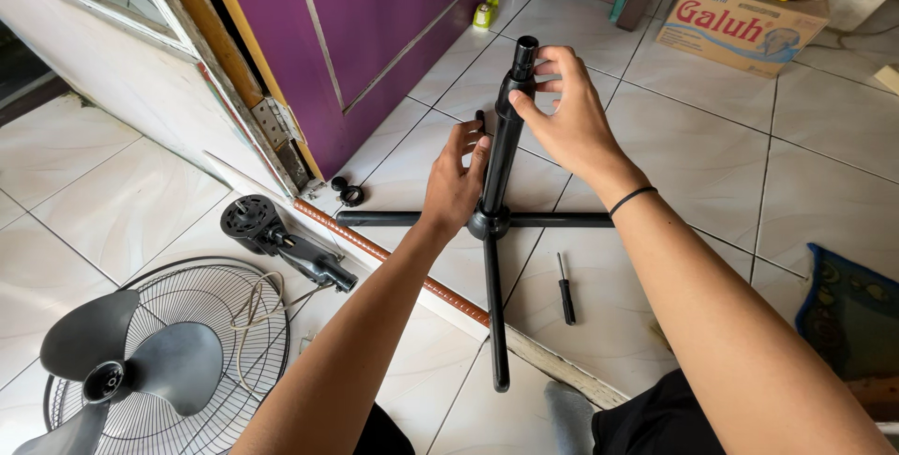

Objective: The person uses a screwdriver to loosen and remove screws from the neck of a standing electric fan. They detach the motor housing from the stand and place it on the floor, then adjust the height of the fan stand.

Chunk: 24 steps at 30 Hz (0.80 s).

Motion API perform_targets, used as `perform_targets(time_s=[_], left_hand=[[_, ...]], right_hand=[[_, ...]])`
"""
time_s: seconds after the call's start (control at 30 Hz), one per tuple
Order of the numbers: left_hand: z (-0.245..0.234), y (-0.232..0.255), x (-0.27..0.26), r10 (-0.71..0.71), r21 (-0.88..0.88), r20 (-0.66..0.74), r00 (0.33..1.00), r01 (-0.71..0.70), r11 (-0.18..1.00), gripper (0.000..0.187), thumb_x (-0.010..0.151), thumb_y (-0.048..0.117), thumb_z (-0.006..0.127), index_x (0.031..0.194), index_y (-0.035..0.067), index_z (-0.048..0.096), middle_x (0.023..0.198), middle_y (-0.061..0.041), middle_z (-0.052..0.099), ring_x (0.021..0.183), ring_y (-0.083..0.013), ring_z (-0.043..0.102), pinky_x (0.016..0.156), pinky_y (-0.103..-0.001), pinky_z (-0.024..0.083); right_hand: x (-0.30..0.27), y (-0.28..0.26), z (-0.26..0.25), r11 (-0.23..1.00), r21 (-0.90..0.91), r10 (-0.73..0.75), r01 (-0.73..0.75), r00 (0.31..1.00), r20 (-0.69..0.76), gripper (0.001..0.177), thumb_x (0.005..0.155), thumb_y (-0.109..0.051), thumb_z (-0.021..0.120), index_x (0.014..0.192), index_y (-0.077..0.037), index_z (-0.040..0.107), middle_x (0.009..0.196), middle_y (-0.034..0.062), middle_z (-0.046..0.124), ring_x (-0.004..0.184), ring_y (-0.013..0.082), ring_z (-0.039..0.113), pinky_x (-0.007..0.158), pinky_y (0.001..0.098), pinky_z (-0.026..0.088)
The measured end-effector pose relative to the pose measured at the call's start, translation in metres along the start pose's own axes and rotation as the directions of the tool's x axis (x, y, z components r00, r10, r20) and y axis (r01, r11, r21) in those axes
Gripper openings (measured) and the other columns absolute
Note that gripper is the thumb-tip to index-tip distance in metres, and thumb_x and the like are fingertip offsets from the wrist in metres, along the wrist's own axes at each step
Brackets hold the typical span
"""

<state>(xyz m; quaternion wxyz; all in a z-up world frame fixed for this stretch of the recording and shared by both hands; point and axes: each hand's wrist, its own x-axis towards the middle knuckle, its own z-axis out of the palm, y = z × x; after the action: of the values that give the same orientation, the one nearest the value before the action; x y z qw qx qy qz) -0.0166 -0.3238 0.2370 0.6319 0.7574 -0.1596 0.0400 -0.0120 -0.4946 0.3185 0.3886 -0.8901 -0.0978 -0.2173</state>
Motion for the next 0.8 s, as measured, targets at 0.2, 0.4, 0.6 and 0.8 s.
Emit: perform_targets(time_s=[0.2,0.4,0.6,0.8], left_hand=[[-0.003,-0.012,0.0,-0.061,0.051,0.044,0.997,0.058,0.997,0.053,0.104,0.045,0.046,0.14,0.007,0.046,0.137,-0.02,0.061,0.13,-0.033,0.06,0.087,-0.041,0.062],[0.0,-0.018,-0.001,-0.059,0.077,0.027,0.998,0.057,0.995,0.055,0.103,0.049,0.047,0.141,0.009,0.046,0.137,-0.02,0.062,0.129,-0.0334,0.062,0.092,-0.044,0.059],[0.006,-0.019,0.0,-0.077,0.116,0.039,0.996,0.072,0.991,0.057,0.103,0.051,0.044,0.143,0.009,0.044,0.142,-0.021,0.058,0.131,-0.0341,0.059,0.094,-0.044,0.058],[0.011,-0.013,0.001,-0.129,0.154,0.059,0.99,0.118,0.981,0.057,0.102,0.052,0.042,0.143,0.012,0.042,0.145,-0.019,0.054,0.133,-0.0336,0.057,0.097,-0.046,0.056]], right_hand=[[0.005,0.006,0.019,0.998,0.002,0.064,-0.064,0.998,0.019,0.057,0.091,-0.031,0.079,0.132,-0.004,0.049,0.125,0.0117,0.063,0.118,0.0242,0.063,0.09,0.0423,0.053],[0.006,0.009,0.029,0.983,-0.013,0.186,-0.186,0.98,0.07,0.05,0.091,-0.033,0.078,0.12,-0.005,0.05,0.1,0.0108,0.067,0.097,0.0268,0.069,0.087,0.0408,0.055],[0.005,0.009,0.028,0.994,-0.008,0.113,-0.113,0.992,0.058,0.039,0.098,-0.029,0.071,0.119,-0.005,0.048,0.101,0.011,0.07,0.097,0.0275,0.071,0.088,0.0426,0.053],[0.003,0.004,0.027,0.983,-0.021,0.181,-0.18,0.98,0.081,0.036,0.098,-0.03,0.07,0.116,-0.007,0.049,0.099,0.0097,0.07,0.096,0.0274,0.071,0.087,0.0429,0.054]])
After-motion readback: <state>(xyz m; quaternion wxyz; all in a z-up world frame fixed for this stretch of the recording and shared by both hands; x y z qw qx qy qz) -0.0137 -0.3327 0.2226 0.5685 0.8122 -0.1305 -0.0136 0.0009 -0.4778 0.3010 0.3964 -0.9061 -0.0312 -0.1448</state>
